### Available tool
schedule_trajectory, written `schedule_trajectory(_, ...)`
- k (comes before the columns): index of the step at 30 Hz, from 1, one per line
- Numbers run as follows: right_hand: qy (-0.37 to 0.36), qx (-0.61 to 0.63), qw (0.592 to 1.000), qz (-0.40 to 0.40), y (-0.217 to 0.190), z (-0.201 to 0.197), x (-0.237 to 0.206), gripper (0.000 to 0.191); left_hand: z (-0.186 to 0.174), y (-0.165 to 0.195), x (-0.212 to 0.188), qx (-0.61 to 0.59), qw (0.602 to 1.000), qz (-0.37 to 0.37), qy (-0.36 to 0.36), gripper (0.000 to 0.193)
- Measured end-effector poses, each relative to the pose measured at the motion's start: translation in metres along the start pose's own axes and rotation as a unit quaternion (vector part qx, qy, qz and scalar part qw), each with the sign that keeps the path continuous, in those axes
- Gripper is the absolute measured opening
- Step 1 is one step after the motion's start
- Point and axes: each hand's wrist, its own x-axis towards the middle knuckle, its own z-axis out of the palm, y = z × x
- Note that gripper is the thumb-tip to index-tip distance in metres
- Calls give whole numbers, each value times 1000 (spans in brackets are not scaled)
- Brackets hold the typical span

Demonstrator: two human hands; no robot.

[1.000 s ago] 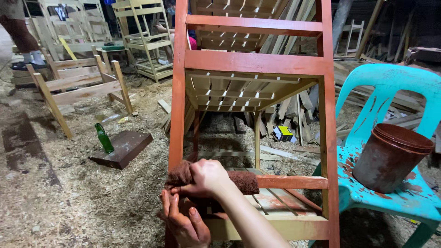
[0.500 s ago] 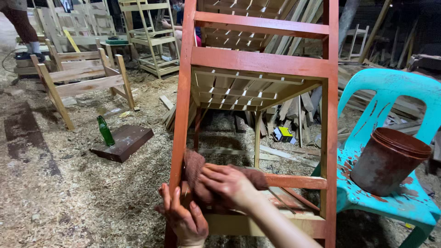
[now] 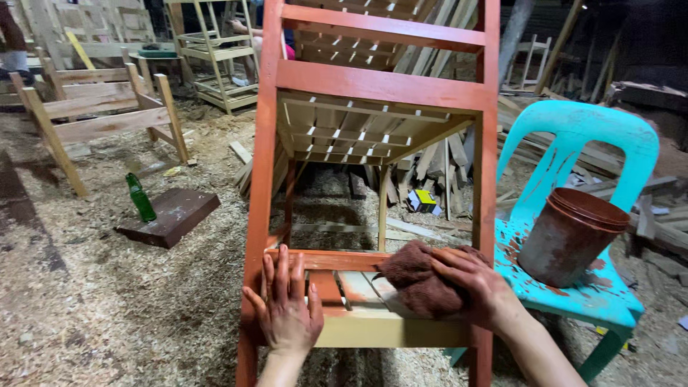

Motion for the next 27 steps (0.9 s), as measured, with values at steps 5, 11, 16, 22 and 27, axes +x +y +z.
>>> schedule_trajectory(5, -99, -73, 990, 69, -36, 4, 41, 128, -5, -13, 14, 27, 998, 23, 44, 66)
schedule_trajectory(11, -84, -179, 974, 108, -49, 43, 69, 73, -4, -24, 6, -78, 992, -10, 99, 58)
schedule_trajectory(16, -51, -157, 984, 66, -29, 73, 70, 47, -1, -28, 0, -164, 976, -1, 144, 53)
schedule_trajectory(22, 61, -153, 985, -52, -114, 139, 147, 52, 1, -32, -5, -196, 970, -29, 143, 54)
schedule_trajectory(27, -131, -26, 990, 45, -173, 137, 202, 34, 1, -37, -1, -187, 970, -52, 147, 56)
